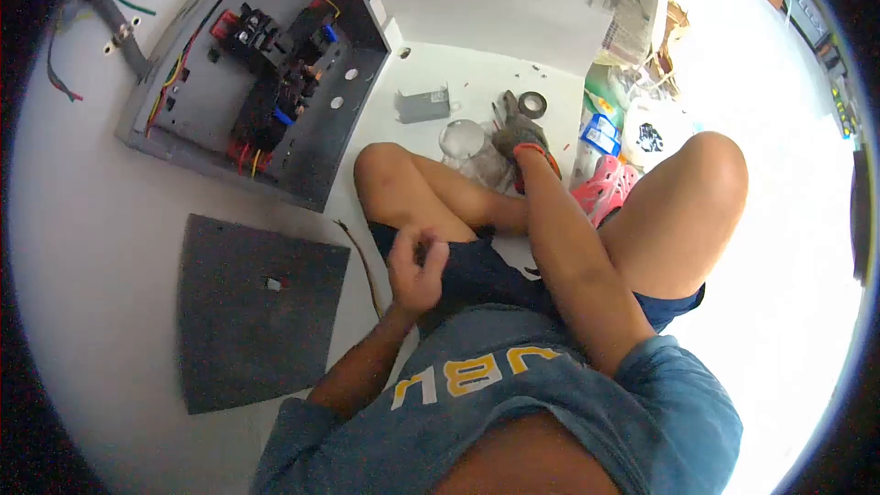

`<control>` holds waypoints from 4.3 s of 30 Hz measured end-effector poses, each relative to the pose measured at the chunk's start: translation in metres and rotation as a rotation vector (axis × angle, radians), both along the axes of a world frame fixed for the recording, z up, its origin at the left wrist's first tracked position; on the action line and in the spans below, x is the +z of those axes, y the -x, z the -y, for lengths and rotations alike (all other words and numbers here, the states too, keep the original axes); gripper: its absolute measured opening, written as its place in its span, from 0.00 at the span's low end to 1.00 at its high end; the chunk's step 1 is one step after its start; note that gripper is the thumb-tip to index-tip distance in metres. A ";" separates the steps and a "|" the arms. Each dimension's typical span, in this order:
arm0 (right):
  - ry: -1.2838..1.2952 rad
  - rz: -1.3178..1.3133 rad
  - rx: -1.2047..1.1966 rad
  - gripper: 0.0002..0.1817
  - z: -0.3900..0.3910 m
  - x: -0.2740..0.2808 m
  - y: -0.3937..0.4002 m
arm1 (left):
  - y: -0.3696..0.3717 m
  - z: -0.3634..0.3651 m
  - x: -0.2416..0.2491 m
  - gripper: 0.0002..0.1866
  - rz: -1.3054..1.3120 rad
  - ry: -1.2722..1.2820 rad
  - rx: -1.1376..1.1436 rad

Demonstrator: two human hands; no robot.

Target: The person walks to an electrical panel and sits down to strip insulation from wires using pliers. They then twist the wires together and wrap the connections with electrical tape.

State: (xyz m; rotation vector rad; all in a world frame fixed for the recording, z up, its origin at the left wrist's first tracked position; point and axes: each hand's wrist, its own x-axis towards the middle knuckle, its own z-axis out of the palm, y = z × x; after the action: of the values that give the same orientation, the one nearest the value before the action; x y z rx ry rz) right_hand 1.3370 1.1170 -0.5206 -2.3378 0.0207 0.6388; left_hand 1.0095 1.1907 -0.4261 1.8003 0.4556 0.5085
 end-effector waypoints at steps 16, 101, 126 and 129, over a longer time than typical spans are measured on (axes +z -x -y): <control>-0.912 0.659 0.384 0.28 -0.061 0.107 0.059 | -0.155 -0.064 0.055 0.41 0.006 -0.258 0.160; -0.721 1.316 0.549 0.20 -0.129 0.390 0.126 | 0.018 -0.081 0.318 0.12 0.148 0.050 0.130; -0.635 1.344 0.689 0.30 -0.092 0.404 0.130 | -0.012 -0.146 0.321 0.16 0.166 -0.142 0.067; -0.586 1.404 0.530 0.33 -0.103 0.398 0.139 | 0.000 -0.137 0.334 0.18 0.265 0.151 -0.059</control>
State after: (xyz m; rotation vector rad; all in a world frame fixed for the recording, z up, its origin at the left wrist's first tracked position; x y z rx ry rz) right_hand 1.1983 1.2200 -0.1224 -1.7256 -1.2349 -0.7782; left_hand 1.0091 1.3279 -0.0920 1.5700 0.2497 0.6442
